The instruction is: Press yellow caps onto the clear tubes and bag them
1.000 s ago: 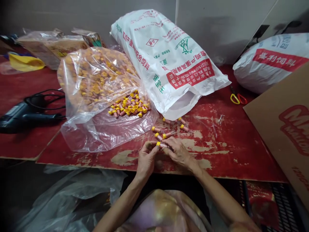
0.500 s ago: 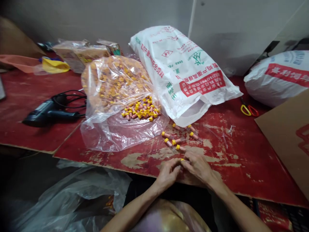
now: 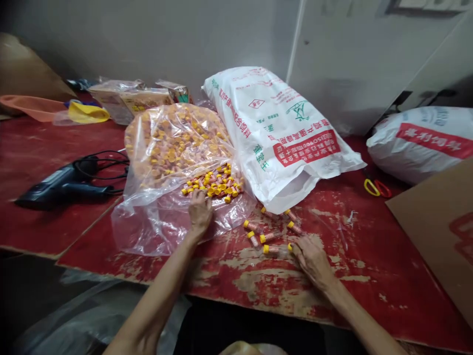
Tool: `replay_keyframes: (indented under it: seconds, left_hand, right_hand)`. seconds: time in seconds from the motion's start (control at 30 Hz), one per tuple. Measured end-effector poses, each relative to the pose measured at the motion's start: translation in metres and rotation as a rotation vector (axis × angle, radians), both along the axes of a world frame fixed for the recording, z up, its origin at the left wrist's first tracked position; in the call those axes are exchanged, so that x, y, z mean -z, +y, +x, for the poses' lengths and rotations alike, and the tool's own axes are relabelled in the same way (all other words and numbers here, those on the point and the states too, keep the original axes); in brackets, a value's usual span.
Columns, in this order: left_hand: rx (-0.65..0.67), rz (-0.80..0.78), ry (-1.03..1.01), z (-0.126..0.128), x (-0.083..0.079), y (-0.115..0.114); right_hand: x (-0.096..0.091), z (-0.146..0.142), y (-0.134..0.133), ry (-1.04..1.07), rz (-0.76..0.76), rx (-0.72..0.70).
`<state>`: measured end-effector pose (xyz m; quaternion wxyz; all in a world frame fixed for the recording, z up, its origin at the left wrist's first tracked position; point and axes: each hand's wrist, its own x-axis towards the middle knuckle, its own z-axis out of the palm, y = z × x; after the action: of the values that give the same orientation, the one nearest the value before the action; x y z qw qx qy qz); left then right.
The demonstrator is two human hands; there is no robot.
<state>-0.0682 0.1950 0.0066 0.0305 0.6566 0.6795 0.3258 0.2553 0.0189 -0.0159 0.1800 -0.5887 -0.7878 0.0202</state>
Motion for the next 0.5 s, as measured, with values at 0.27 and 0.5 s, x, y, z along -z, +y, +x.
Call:
replay_keyframes:
  seconds: [0.27, 0.5]
  left_hand:
    - [0.135, -0.123, 0.454, -0.026, 0.003, 0.050]
    - [0.153, -0.137, 0.432, -0.037, 0.004, 0.050]
  right_hand:
    - [0.009, -0.005, 0.022, 0.046, 0.330, 0.071]
    - [-0.031, 0.016, 0.156, 0.216, 0.029, 0.235]
